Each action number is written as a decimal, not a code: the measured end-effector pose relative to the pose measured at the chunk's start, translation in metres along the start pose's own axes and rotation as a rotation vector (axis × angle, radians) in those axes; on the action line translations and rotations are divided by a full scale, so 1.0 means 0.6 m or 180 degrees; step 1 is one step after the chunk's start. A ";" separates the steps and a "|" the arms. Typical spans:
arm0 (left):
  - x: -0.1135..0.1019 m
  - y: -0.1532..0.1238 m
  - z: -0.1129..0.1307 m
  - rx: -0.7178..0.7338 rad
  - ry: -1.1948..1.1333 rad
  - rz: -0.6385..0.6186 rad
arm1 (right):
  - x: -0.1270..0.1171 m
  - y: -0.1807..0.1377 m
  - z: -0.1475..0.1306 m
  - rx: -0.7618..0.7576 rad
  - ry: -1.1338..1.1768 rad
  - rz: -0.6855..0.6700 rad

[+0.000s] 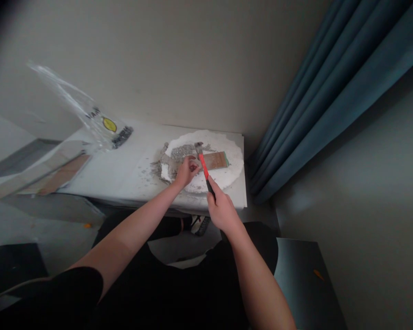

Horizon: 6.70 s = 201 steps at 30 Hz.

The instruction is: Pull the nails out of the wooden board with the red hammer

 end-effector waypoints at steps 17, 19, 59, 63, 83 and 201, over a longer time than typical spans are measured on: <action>0.002 -0.005 -0.003 0.0154 0.0046 0.0079 | 0.007 -0.009 -0.016 -0.0012 0.0119 -0.0072; 0.003 -0.005 -0.003 0.0132 -0.0023 0.0061 | 0.007 -0.011 -0.016 0.0029 0.0127 -0.0076; 0.004 -0.001 -0.008 -0.0111 -0.0186 0.0066 | 0.000 -0.009 -0.019 -0.0022 -0.0213 -0.0040; 0.004 0.000 -0.011 -0.0168 -0.0167 0.0076 | -0.003 -0.009 -0.018 -0.0012 -0.0172 0.0043; 0.003 0.000 -0.005 -0.0117 -0.0202 0.0056 | 0.000 -0.009 -0.026 -0.0071 -0.0208 0.0000; -0.204 0.110 -0.135 -0.0620 0.0348 -0.0165 | -0.003 0.147 0.094 0.1433 -0.2909 0.0706</action>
Point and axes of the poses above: each hand's wrist, its own y-axis towards the middle knuckle, its own x-axis out of the palm, z = x × y, the point moved 5 cm from there along y, towards the middle knuckle
